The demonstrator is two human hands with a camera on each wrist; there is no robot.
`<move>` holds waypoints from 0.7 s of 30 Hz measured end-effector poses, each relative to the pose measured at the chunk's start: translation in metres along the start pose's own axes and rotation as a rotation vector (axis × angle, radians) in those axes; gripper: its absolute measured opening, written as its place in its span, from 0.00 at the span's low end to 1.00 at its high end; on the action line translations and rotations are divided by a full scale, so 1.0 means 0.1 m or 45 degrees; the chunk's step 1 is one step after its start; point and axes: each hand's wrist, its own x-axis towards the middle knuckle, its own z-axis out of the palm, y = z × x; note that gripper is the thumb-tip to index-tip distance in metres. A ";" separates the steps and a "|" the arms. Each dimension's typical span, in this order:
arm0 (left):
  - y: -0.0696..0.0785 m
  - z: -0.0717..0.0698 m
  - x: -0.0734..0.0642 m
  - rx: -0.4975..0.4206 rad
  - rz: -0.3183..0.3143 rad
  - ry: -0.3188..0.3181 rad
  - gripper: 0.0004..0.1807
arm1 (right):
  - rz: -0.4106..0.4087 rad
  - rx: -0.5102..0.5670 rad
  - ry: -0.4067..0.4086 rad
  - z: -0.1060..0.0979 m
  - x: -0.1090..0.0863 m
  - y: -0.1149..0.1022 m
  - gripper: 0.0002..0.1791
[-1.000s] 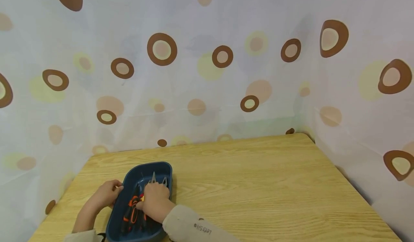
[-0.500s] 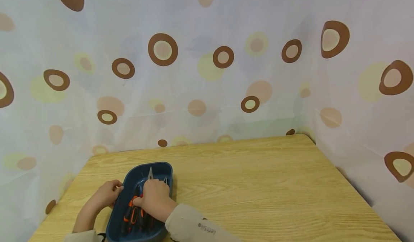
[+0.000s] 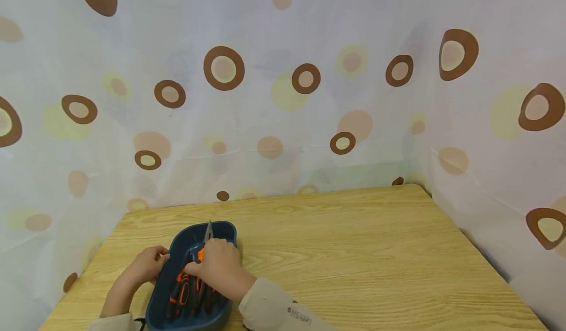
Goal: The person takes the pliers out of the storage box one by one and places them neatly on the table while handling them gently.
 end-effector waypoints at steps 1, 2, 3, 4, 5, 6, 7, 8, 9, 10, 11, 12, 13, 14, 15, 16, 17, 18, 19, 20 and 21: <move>0.00 0.00 0.00 0.002 0.000 0.001 0.13 | -0.002 0.010 -0.003 -0.01 0.00 0.00 0.27; 0.00 0.00 0.00 0.003 -0.002 0.000 0.13 | -0.002 0.022 -0.004 -0.03 -0.01 -0.01 0.28; 0.00 0.00 0.00 0.002 -0.003 -0.001 0.13 | -0.004 0.031 -0.005 -0.04 -0.02 -0.01 0.28; 0.00 0.00 0.00 0.002 -0.004 0.001 0.13 | -0.004 0.045 -0.008 -0.05 -0.02 -0.02 0.28; 0.00 0.00 0.00 0.001 -0.006 -0.002 0.13 | 0.000 0.057 -0.010 -0.07 -0.03 -0.02 0.28; 0.00 0.00 0.00 -0.001 -0.006 -0.004 0.13 | 0.007 0.066 -0.006 -0.08 -0.03 -0.03 0.28; 0.00 0.00 0.00 0.000 -0.004 -0.004 0.13 | 0.014 0.075 -0.004 -0.10 -0.04 -0.03 0.28; 0.00 0.01 0.00 0.000 -0.002 -0.004 0.13 | 0.024 0.084 0.000 -0.11 -0.04 -0.03 0.28; -0.01 0.01 0.00 -0.001 -0.001 -0.004 0.13 | 0.035 0.094 0.002 -0.12 -0.05 -0.04 0.28; -0.01 0.01 0.01 0.000 0.000 -0.003 0.13 | 0.043 0.101 0.004 -0.13 -0.06 -0.04 0.28; -0.01 0.01 0.01 0.001 0.001 -0.004 0.13 | 0.051 0.105 0.009 -0.15 -0.06 -0.04 0.29; -0.02 0.01 0.01 0.003 0.002 -0.002 0.13 | 0.058 0.112 0.015 -0.16 -0.07 -0.04 0.29; -0.02 0.01 0.01 0.007 0.004 0.002 0.13 | 0.064 0.120 0.017 -0.17 -0.08 -0.04 0.29; -0.03 0.01 0.01 0.009 0.004 0.002 0.13 | 0.068 0.122 0.020 -0.18 -0.08 -0.03 0.29; -0.03 0.01 0.02 0.011 0.004 0.003 0.13 | 0.070 0.121 0.025 -0.19 -0.09 -0.03 0.29; -0.03 0.01 0.02 0.014 0.004 0.004 0.13 | 0.069 0.116 0.029 -0.20 -0.10 -0.03 0.29; -0.04 0.02 0.02 0.016 0.005 0.005 0.13 | 0.072 0.115 0.035 -0.20 -0.10 -0.03 0.29; -0.04 0.02 0.02 0.015 0.006 0.007 0.13 | 0.069 0.110 0.040 -0.21 -0.11 -0.02 0.29; -0.04 0.02 0.02 0.014 0.006 0.009 0.13 | 0.067 0.098 0.048 -0.22 -0.12 -0.02 0.29; -0.04 0.02 0.02 0.011 0.006 0.009 0.13 | 0.064 0.089 0.055 -0.23 -0.12 -0.02 0.29; -0.04 0.02 0.02 0.008 0.006 0.011 0.13 | 0.062 0.080 0.062 -0.24 -0.13 -0.01 0.29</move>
